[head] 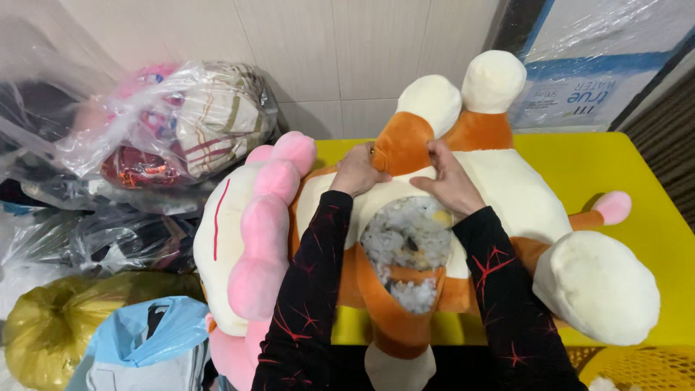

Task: The person repeatedly scoops white stuffing from a yellow basket and packs it into the torso opening of a large plush toy on a yellow table. The person uses both hands to push and distribute the stuffing inside the toy.

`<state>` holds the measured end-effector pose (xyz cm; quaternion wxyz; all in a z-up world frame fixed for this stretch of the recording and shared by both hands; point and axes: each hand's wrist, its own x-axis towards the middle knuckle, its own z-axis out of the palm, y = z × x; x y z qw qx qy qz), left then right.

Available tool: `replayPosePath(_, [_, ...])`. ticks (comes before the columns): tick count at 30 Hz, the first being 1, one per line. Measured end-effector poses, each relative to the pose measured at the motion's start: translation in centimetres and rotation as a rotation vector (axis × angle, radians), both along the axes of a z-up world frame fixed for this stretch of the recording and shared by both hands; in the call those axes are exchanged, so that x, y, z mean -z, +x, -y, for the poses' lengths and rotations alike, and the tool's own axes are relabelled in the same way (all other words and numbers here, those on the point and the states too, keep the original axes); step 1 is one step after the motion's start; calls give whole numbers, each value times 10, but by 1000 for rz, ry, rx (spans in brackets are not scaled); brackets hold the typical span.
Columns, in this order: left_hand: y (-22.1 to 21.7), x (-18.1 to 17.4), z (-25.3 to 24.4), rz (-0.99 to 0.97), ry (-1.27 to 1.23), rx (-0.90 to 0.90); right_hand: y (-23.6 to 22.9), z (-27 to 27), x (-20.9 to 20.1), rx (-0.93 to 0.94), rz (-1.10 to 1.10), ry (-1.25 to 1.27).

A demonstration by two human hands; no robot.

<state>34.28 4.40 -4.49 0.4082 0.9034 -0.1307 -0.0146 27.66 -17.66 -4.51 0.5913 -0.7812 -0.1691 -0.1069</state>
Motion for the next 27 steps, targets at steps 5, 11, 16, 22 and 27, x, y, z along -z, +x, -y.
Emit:
replayPosePath(5, [-16,1,8,131,-29,-97,15,0,20,97,-70,313])
replayPosePath(11, [-36,-22,19,158,102,-273,32,-12,28,381,46,102])
replayPosePath(16, [-43,-33,-7,294,-213,-216,0,-3,-9,158,-69,-41])
replayPosePath(22, [-51,-20,-22,301,-153,-290,-49,-53,-30,318,-13,-869])
replayPosePath(27, [-66,-17,-11,-106,-2,-137,-27,-67,-17,530,76,-976])
